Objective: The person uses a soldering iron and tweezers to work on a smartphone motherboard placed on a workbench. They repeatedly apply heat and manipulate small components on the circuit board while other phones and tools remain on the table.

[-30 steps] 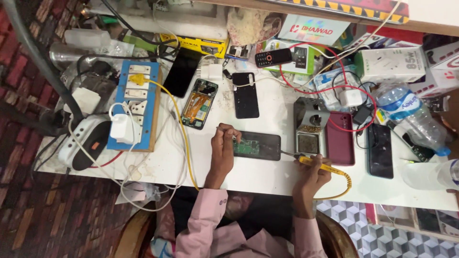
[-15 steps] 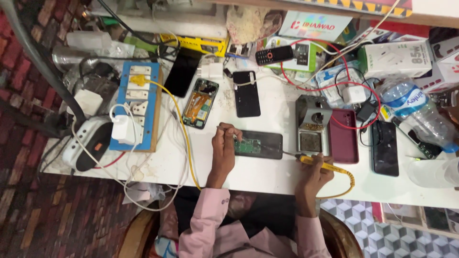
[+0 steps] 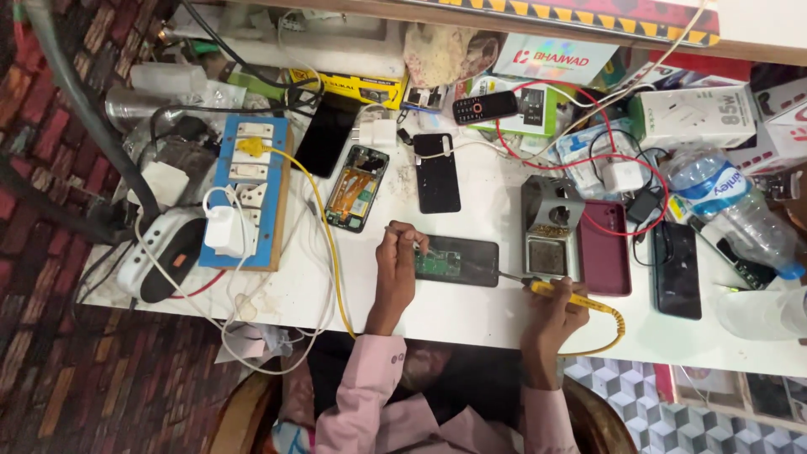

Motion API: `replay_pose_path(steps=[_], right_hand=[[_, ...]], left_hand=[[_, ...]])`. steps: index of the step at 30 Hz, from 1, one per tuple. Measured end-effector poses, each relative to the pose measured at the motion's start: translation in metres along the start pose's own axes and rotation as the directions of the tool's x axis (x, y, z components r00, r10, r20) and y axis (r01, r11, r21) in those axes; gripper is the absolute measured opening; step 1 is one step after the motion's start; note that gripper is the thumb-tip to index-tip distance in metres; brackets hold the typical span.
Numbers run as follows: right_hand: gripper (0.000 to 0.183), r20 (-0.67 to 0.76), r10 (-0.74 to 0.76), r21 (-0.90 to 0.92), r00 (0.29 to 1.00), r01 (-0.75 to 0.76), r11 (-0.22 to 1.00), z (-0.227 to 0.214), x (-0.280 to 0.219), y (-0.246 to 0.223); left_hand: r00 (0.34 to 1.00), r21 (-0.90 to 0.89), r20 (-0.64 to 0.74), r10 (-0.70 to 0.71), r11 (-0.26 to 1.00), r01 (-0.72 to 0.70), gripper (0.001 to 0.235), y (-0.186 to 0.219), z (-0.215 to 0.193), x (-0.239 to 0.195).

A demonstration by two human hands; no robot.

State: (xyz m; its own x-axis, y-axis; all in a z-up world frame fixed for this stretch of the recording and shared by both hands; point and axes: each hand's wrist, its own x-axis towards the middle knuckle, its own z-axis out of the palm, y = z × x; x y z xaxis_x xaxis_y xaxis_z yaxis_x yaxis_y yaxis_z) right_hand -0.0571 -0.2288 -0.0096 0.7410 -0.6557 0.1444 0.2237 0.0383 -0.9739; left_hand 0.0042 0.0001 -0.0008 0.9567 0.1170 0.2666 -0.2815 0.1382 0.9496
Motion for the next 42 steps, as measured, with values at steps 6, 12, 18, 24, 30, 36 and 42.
replay_pose_path(steps=[6, 12, 18, 24, 30, 36, 42], right_hand=[[0.028, 0.096, -0.136, -0.078, 0.986, 0.144, 0.986, 0.0029, -0.003, -0.0058], [0.029, 0.087, -0.125, -0.087, 0.988, 0.132, 0.987, 0.002, -0.0044, -0.0048], [0.027, 0.079, -0.095, -0.032, 0.992, 0.097, 0.995, 0.002, -0.0034, -0.005], [0.027, 0.053, -0.062, -0.032, 0.997, 0.064, 0.997, 0.0014, -0.001, -0.0019], [0.029, 0.119, -0.143, 0.011, 0.983, 0.142, 0.99, 0.0019, -0.0043, -0.0032], [0.03, 0.118, -0.132, -0.056, 0.984, 0.139, 0.989, 0.0028, -0.0039, -0.0068], [0.031, 0.102, -0.11, -0.034, 0.989, 0.114, 0.993, 0.002, -0.0025, -0.0047]], left_hand=[[0.993, -0.068, 0.016, 0.113, 0.991, -0.112, 0.027, -0.0029, 0.0009, 0.0009], [0.998, -0.035, 0.009, 0.061, 0.998, -0.061, 0.027, -0.0045, 0.0006, -0.0003], [0.999, -0.016, 0.012, 0.037, 0.999, -0.037, 0.027, 0.0017, -0.0002, -0.0001], [0.996, -0.045, 0.015, 0.092, 0.995, -0.091, 0.028, 0.0003, 0.0005, 0.0011], [0.999, -0.024, 0.009, 0.031, 0.999, -0.031, 0.027, -0.0006, -0.0007, 0.0001], [1.0, -0.028, 0.007, 0.024, 0.999, -0.023, 0.026, -0.0011, -0.0004, 0.0], [0.998, -0.081, 0.019, 0.06, 0.995, -0.058, 0.027, -0.0018, 0.0002, -0.0001]])
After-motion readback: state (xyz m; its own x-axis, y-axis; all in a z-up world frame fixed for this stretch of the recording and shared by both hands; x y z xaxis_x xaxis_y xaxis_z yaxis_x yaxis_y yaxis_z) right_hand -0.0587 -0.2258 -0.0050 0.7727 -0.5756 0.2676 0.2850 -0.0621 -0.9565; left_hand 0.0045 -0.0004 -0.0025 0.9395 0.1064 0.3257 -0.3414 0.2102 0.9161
